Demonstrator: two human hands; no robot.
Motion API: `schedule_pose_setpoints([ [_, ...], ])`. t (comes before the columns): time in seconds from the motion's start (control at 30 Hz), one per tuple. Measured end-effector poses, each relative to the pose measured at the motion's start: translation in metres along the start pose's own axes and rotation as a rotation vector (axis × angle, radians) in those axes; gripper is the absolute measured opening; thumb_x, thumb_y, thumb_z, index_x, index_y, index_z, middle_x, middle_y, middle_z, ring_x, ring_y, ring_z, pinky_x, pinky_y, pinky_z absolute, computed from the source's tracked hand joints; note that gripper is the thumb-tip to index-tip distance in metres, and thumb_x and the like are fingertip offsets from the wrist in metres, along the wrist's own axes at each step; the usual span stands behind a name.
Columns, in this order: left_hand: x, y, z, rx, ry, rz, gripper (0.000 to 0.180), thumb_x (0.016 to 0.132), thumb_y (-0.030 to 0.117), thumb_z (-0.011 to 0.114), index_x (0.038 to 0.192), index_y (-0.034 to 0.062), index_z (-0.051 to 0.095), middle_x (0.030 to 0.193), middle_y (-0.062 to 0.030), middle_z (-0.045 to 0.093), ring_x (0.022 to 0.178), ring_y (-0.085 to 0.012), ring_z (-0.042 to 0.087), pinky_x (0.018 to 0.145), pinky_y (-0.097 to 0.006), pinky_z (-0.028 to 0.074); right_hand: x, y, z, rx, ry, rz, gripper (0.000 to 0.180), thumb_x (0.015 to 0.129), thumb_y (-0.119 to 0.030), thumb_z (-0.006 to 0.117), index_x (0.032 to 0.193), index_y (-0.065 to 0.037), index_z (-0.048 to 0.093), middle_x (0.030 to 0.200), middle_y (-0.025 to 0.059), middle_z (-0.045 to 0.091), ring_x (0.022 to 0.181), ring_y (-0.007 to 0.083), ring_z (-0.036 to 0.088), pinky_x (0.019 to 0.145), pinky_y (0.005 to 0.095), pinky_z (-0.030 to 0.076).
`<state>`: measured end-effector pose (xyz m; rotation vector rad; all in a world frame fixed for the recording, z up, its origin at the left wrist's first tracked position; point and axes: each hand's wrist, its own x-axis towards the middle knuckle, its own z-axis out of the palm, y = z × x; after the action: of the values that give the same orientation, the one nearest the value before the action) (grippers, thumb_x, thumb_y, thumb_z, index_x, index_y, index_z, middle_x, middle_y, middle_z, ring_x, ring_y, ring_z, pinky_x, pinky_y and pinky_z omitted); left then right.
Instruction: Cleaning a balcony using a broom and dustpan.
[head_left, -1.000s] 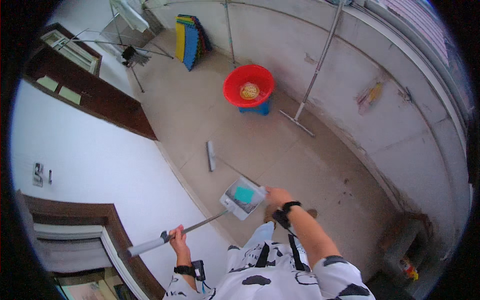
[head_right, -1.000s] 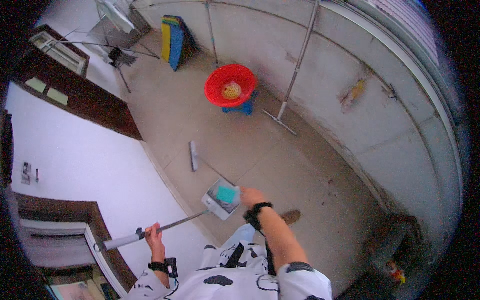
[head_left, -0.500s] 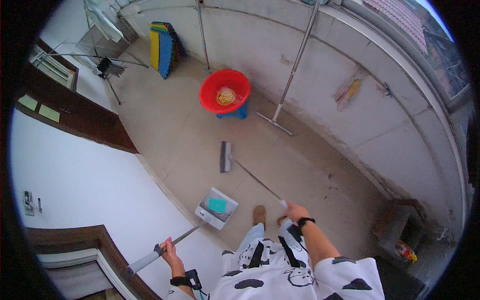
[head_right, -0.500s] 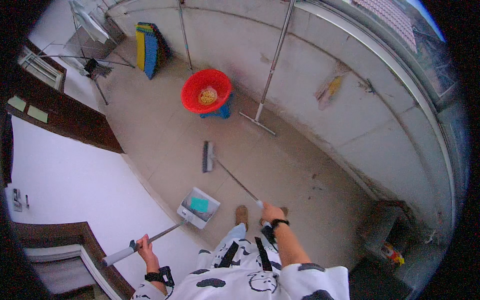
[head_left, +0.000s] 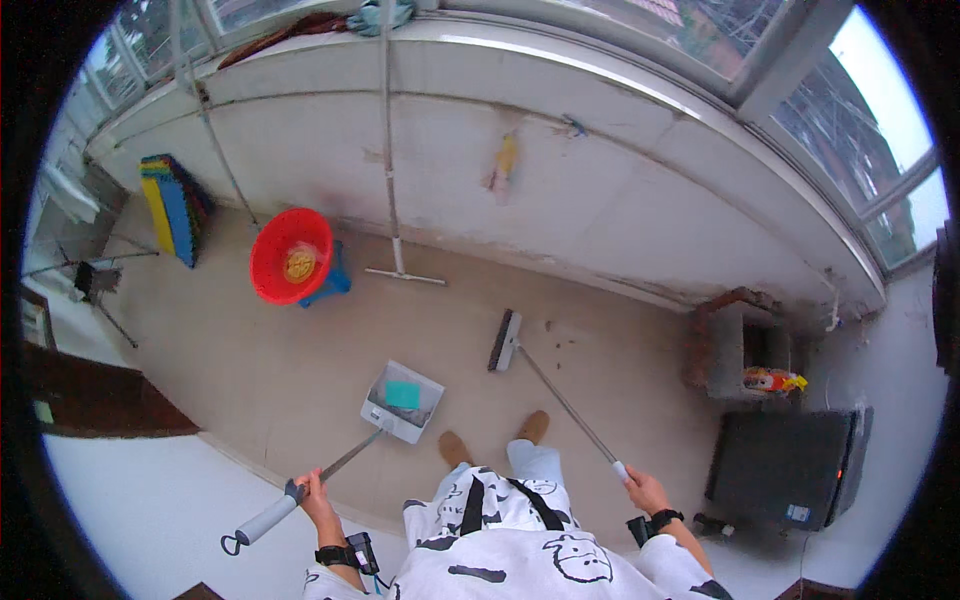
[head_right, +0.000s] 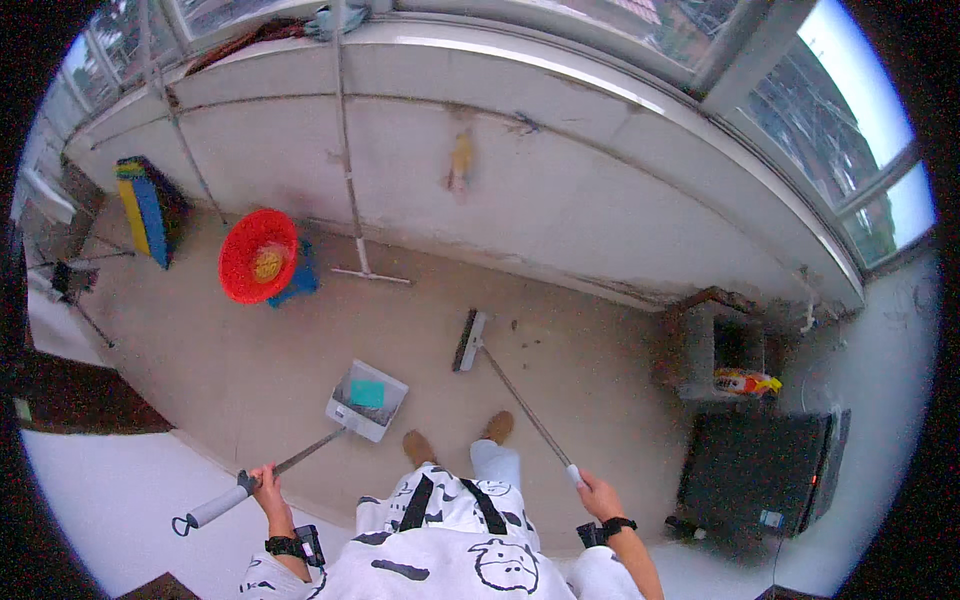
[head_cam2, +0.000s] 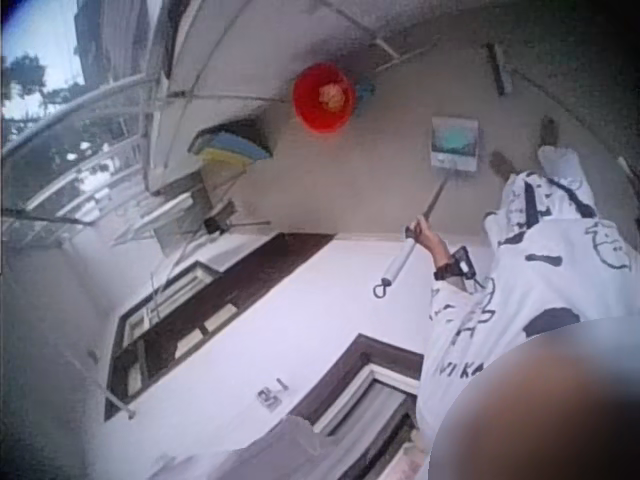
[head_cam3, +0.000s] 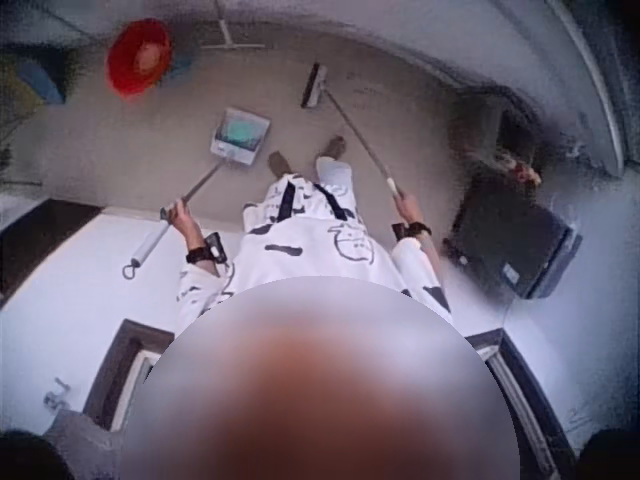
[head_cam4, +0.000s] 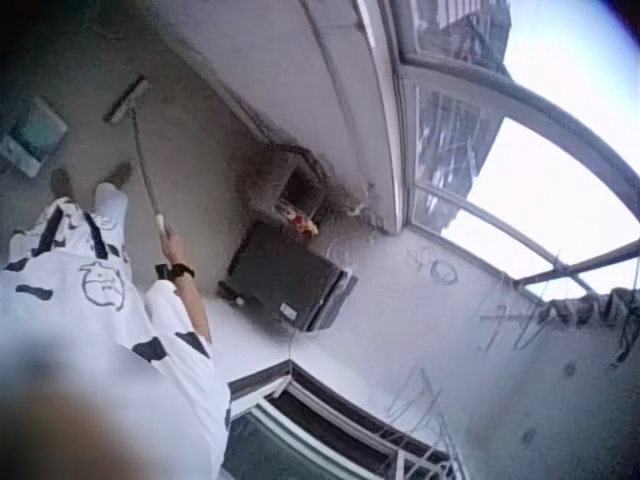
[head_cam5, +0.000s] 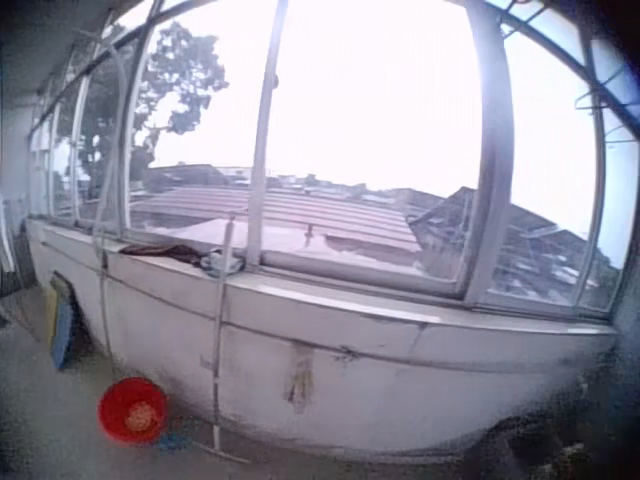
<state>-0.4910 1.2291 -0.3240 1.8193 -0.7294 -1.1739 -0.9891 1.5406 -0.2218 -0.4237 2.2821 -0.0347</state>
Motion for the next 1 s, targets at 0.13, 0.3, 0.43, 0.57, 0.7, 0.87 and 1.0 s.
schedule_pose_setpoints([
  [0.13,0.025,-0.032,-0.009,-0.024,-0.095,0.012,0.012,0.084,0.019,0.054,0.079,0.011,0.046,0.09,-0.0035,0.059,0.085,-0.0114,0.049,0.069,-0.029,0.038,-0.062,0.018,0.016,-0.15,0.275,-0.065,0.042,0.076,-0.027,0.056,0.117,-0.016,0.05,0.098,0.0166,0.059,0.084,0.0334,0.058,0.073,0.0399,0.046],
  [0.3,0.014,-0.026,-0.039,-0.004,-0.117,-0.01,0.013,0.084,0.021,0.053,0.081,0.0118,0.045,0.096,-0.0039,0.058,0.087,-0.0118,0.049,0.075,-0.031,0.038,-0.083,0.05,0.033,-0.341,0.346,-0.15,0.048,0.075,-0.023,0.057,0.121,-0.018,0.045,0.086,0.0166,0.06,0.076,0.0337,0.058,0.068,0.043,0.046],
  [0.43,-0.054,0.047,-0.032,0.068,-0.089,0.036,0.013,0.084,0.023,0.053,0.082,0.0123,0.046,0.099,-0.0034,0.056,0.093,-0.0125,0.05,0.078,-0.032,0.037,-0.051,0.027,-0.033,-0.451,0.214,-0.162,0.047,0.075,-0.021,0.054,0.12,-0.023,0.045,0.077,0.0167,0.059,0.072,0.0333,0.058,0.065,0.0442,0.046],
  [0.57,-0.114,0.083,0.046,0.127,-0.081,0.053,0.013,0.084,0.023,0.054,0.082,0.0128,0.047,0.099,-0.0031,0.056,0.096,-0.013,0.05,0.078,-0.032,0.037,0.07,0.03,-0.122,-0.482,0.245,-0.225,0.046,0.076,-0.018,0.051,0.121,-0.024,0.044,0.079,0.0143,0.06,0.072,0.0322,0.058,0.064,0.0438,0.046],
  [0.7,-0.133,0.091,0.066,0.163,-0.08,0.064,0.012,0.083,0.022,0.055,0.081,0.0136,0.046,0.096,-0.0027,0.057,0.094,-0.0126,0.05,0.076,-0.031,0.037,0.12,0.042,-0.126,-0.539,0.174,-0.19,0.046,0.077,-0.015,0.05,0.122,-0.025,0.042,0.081,0.0144,0.06,0.077,0.0306,0.059,0.064,0.0409,0.047],
  [0.87,-0.152,0.085,0.085,0.11,-0.056,0.016,0.012,0.081,0.019,0.057,0.081,0.0152,0.046,0.094,-0.0011,0.057,0.094,-0.0123,0.051,0.076,-0.031,0.037,0.086,0.07,-0.129,-0.536,-0.109,-0.13,0.048,0.077,-0.015,0.047,0.124,-0.024,0.04,0.089,0.0157,0.061,0.081,0.0317,0.059,0.069,0.0419,0.047],
  [1.0,-0.154,0.082,0.096,0.092,-0.113,0.006,0.011,0.081,0.018,0.057,0.081,0.0157,0.046,0.096,-0.0009,0.057,0.096,-0.0119,0.05,0.076,-0.031,0.036,0.026,0.122,-0.129,-0.322,-0.046,-0.16,0.052,0.073,-0.023,0.055,0.123,-0.026,0.043,0.085,0.0177,0.06,0.079,0.0351,0.058,0.07,0.0442,0.046],
])
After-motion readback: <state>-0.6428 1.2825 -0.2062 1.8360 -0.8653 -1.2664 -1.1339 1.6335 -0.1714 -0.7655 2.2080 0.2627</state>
